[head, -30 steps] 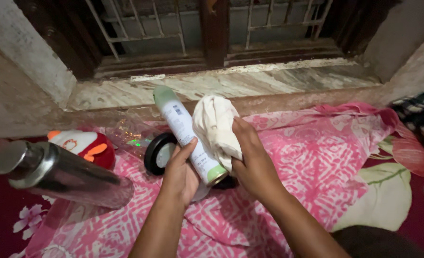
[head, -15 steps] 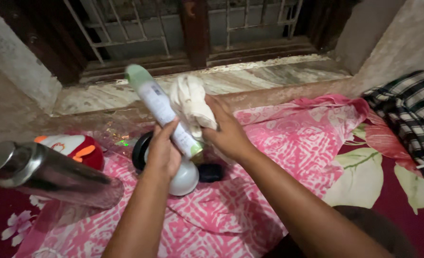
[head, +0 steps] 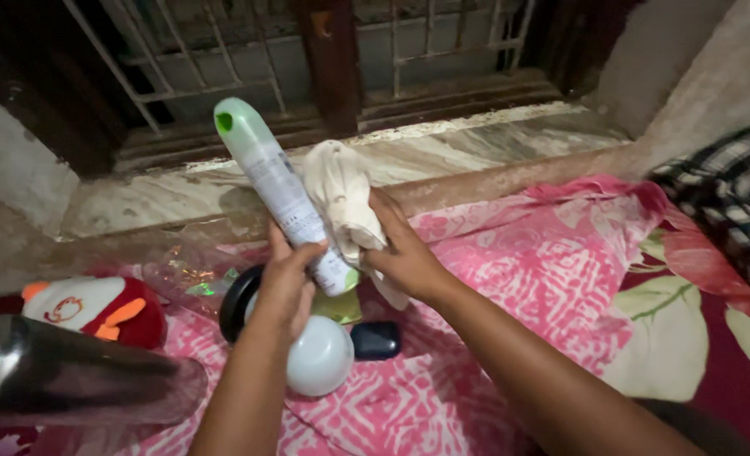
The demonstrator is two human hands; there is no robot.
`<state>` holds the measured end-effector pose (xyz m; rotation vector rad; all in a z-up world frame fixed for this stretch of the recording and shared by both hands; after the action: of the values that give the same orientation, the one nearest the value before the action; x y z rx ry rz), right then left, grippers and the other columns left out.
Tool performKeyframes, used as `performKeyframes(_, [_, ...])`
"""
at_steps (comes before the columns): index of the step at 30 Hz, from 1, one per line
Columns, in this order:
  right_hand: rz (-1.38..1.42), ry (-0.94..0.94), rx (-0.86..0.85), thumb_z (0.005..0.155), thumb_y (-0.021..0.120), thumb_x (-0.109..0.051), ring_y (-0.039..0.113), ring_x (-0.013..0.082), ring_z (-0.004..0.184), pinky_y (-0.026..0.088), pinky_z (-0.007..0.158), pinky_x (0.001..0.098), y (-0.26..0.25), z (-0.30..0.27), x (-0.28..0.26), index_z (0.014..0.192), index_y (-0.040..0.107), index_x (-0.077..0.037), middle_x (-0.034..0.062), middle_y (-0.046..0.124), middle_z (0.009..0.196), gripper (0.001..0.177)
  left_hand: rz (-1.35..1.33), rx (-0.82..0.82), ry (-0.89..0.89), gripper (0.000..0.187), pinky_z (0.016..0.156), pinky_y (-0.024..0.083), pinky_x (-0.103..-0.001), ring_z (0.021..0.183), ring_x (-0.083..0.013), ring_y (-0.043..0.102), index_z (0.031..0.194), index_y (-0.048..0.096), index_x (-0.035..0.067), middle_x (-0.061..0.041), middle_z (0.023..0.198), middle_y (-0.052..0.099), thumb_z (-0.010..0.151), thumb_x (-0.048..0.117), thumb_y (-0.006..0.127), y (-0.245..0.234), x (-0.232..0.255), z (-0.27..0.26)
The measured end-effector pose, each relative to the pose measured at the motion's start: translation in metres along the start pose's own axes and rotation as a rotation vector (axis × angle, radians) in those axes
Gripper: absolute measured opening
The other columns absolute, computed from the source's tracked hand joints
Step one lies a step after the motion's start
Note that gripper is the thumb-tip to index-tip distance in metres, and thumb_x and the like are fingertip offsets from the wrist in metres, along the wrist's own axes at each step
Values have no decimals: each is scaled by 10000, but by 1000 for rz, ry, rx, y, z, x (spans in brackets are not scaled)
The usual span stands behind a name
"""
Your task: The person wipes several personal items with a white cloth, including a spray can, a small round container, a black device, and a glass jar with a black lid. The person also removes a white sticker from the jar lid during the process.
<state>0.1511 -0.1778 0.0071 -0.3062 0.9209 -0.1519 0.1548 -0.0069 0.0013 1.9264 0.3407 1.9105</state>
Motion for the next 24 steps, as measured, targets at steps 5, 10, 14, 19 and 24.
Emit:
performKeyframes(5, [238,124,179,780,574,34,500,301,1410,415,1146,362,-3,-1,10,1555,382,-38,187,515,1509,801,-9,34,17,760,1023,497,-414,1221,-229,597,1477,317,132,-73,1342,572,830,53,708,0,-5,2])
performKeyframes(10, [121,137,334,782,531,91,569,280,1345,436,1122,339,-16,21,-2,1506,465,-23,172,581,1438,737,-42,7,137,761,1008,514,-402,1192,-233,616,1459,330,78,-97,1314,595,815,50,735,10,12,23])
performKeyframes(14, [119,131,365,764,496,85,567,282,1356,431,1132,343,-18,35,-7,1500,490,-24,165,579,1449,744,3,29,203,743,1018,506,-385,1185,-234,611,1460,345,60,-113,1313,601,836,43,749,16,20,35])
performKeyframes(19, [-21,15,214,766,578,66,489,296,1400,377,1165,357,-23,17,-13,1505,442,10,189,507,1492,753,12,-7,166,763,1022,503,-362,1199,-196,617,1487,350,90,-88,1314,617,831,41,738,5,9,15])
performKeyframes(24, [144,177,223,823,619,18,530,260,1326,426,1084,339,-27,-4,-10,1491,470,-25,163,507,1482,686,133,15,105,731,992,506,-348,1161,-195,641,1472,403,87,-86,1261,664,834,72,760,5,3,-4])
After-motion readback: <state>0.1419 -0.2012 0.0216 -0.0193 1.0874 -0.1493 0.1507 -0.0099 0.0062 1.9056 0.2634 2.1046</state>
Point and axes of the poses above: each hand's wrist, its own z-axis towards the middle knuckle, its own y-axis out of the palm, x = y × z, the point moved 8 cm from there along z, towards the middle knuckle
